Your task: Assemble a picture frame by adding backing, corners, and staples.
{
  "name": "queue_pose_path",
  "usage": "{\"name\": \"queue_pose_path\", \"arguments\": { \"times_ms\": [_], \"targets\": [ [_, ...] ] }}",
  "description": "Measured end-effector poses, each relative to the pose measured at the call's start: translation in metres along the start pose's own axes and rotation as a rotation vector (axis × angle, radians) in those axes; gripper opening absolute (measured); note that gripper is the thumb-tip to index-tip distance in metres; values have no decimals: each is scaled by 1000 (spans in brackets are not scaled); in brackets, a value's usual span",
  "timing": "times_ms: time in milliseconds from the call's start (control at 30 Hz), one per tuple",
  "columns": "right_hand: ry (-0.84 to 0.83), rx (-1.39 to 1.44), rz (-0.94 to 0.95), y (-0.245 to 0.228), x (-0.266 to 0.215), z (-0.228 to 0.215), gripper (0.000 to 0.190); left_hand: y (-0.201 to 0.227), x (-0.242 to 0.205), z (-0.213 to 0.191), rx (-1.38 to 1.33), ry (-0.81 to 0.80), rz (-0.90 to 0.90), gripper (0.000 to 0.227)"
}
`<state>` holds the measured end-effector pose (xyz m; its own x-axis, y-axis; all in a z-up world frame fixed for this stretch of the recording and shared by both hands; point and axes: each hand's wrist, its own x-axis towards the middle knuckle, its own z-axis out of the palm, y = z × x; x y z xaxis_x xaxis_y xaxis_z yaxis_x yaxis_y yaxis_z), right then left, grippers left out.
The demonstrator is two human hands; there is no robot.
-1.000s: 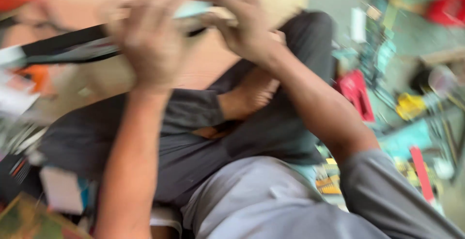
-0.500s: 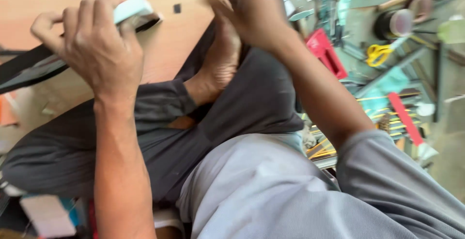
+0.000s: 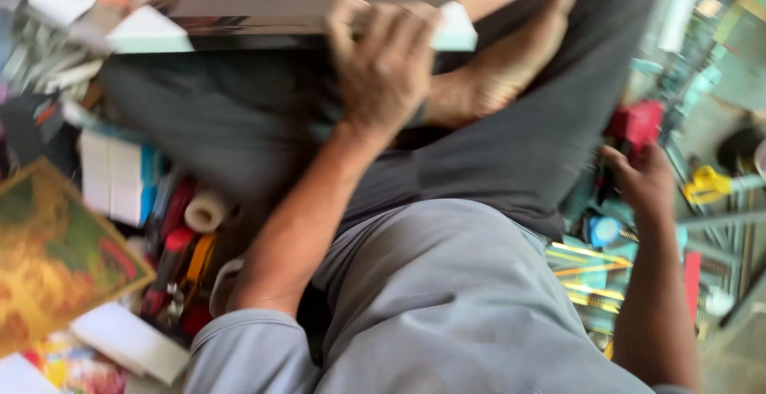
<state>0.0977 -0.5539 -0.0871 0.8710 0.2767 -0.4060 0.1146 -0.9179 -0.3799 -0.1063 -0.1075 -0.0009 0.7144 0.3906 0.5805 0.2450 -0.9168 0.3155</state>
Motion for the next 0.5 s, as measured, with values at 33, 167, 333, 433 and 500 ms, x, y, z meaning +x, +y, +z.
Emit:
{"name": "queue_pose_path", "arguments": {
  "times_ms": [33, 167, 333, 433, 500],
  "targets": [
    [-44, 27, 193, -1, 5, -7, 43, 5, -8, 4, -21, 13, 24, 14],
    [-281, -1, 133, 146, 92, -25, 42, 7, -24, -18, -15, -72, -65, 15],
    [-562, 3, 223, 250, 142, -57, 42, 9, -43, -18, -49, -61, -36, 15],
    [-694, 26, 257, 264, 161, -55, 43, 9, -60, -14, -93, -76, -8, 15],
    [-784, 41, 282, 270, 159, -40, 43, 10, -69, -19, -113, -116, 1, 15]
  ]
}}
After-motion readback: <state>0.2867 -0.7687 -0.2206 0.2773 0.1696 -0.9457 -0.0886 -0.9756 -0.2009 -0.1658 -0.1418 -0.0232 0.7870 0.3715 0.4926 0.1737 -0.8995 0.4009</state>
